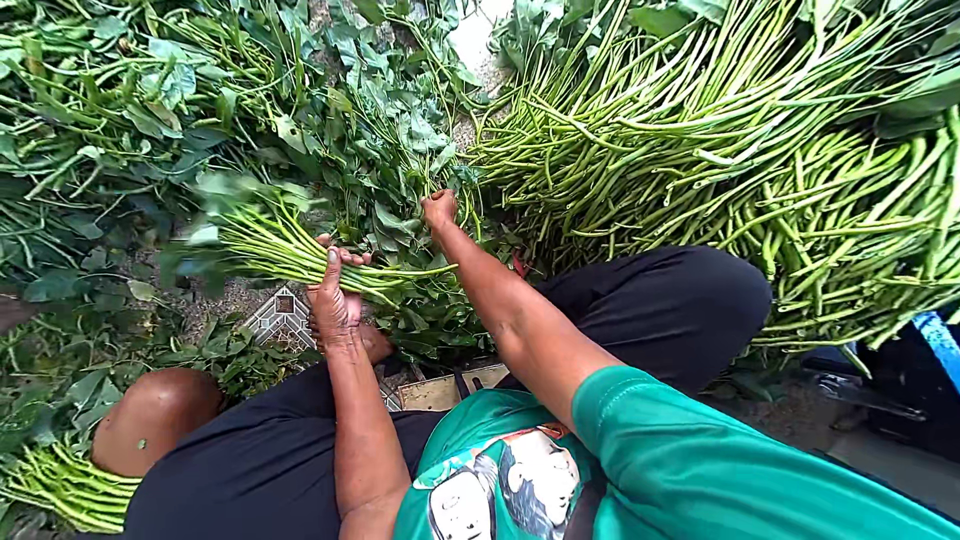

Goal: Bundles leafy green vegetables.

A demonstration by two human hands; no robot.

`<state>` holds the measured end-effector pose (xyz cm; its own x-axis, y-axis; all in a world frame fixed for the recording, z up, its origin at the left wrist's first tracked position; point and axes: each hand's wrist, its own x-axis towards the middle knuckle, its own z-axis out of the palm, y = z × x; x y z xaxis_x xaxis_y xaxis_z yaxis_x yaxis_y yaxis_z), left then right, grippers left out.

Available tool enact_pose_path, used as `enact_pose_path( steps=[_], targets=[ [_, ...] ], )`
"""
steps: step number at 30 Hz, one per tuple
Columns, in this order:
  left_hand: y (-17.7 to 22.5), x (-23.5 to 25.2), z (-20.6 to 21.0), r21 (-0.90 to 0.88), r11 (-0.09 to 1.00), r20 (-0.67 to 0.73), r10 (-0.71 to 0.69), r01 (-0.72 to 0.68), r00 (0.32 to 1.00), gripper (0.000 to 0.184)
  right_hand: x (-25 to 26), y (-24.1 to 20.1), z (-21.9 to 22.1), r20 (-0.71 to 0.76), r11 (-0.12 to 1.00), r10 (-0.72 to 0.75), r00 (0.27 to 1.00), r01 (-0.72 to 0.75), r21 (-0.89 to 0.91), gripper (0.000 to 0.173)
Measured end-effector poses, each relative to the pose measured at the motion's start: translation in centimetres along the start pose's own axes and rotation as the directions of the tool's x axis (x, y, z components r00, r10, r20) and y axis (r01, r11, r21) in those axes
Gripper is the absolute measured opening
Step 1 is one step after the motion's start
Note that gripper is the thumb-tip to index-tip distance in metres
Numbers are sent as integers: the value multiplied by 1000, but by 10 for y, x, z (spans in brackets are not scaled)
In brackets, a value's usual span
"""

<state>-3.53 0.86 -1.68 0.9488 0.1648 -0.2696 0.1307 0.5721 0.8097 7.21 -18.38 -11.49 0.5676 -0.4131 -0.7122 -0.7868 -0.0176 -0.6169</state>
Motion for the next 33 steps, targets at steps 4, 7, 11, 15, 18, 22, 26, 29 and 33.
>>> enact_pose_path(
  steps=[4, 7, 11, 15, 18, 22, 26, 29, 33],
  targets=[
    [0, 5, -4, 40, 994, -21, -96, 97, 995, 34, -2, 5, 9, 183, 986, -43, 982, 13, 164, 49],
    [4, 5, -12, 58, 967, -53, -244, 247, 968, 28, -4, 5, 11, 335, 994, -100, 937, 79, 74, 45],
    [5, 2, -16, 167, 923, -169, -318, 345, 933, 19, -12, 3, 5, 366, 957, -245, 898, 285, -59, 36],
    [5, 8, -12, 220, 933, -180, -248, 285, 952, 16, -50, 1, -9, 411, 874, -485, 772, 441, 203, 28],
    [16, 11, -3, 226, 959, -114, -147, 170, 983, 16, -85, 4, -24, 478, 821, -570, 669, 442, 361, 26],
    [12, 7, 9, 239, 954, -143, -150, 181, 978, 14, -108, 28, -33, 511, 808, -571, 643, 551, 209, 27],
    [-10, 3, 8, 203, 939, -228, -230, 277, 946, 18, -138, 39, -33, 550, 747, -581, 600, 661, 68, 26],
    [-16, 0, 6, 139, 931, -195, -308, 337, 931, 19, -146, 47, -34, 537, 695, -604, 589, 719, -7, 25],
    [-18, -4, 0, 221, 893, -126, -373, 392, 919, 21, -146, 56, -40, 527, 556, -648, 550, 814, -167, 24]
  ],
)
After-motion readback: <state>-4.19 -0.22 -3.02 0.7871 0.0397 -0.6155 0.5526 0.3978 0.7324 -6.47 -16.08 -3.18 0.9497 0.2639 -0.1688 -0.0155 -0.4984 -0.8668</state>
